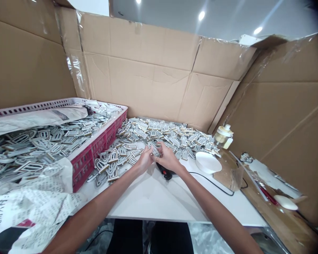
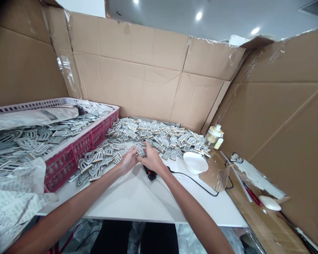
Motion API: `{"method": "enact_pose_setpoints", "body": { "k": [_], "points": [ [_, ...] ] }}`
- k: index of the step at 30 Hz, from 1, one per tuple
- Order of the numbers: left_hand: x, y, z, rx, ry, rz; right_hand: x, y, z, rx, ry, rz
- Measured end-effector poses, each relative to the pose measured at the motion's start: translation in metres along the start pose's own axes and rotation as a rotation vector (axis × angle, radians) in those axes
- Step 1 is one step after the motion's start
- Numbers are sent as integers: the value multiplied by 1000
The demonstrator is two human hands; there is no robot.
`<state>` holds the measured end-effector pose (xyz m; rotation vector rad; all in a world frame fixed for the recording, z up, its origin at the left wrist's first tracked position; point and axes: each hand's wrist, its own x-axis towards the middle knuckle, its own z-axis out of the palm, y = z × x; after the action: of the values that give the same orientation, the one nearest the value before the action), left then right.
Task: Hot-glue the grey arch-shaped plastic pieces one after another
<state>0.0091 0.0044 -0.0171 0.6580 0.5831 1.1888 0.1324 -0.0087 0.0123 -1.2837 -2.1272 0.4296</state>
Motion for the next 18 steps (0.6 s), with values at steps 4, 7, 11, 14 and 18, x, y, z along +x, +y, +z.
{"method": "enact_pose_setpoints", "body": {
  "k": [4, 7, 11, 14, 18],
  "points": [
    [0, -3, -1, 5, -66, -22, 3, 0, -10, -153, -13, -20],
    [-1, -4, -2, 23, -76, -39, 18, 7, -36, -273, 71, 71],
    [-3, -3, -2, 63, -25, 9, 57, 34, -81, -519, 293, 205],
    [-5, -1, -1, 78, -43, 54, 93, 61, -105, -600, 350, 355],
    [-5, 1, 0, 60, -43, 106, 121, 90, -115, -493, 334, 388]
  ]
}}
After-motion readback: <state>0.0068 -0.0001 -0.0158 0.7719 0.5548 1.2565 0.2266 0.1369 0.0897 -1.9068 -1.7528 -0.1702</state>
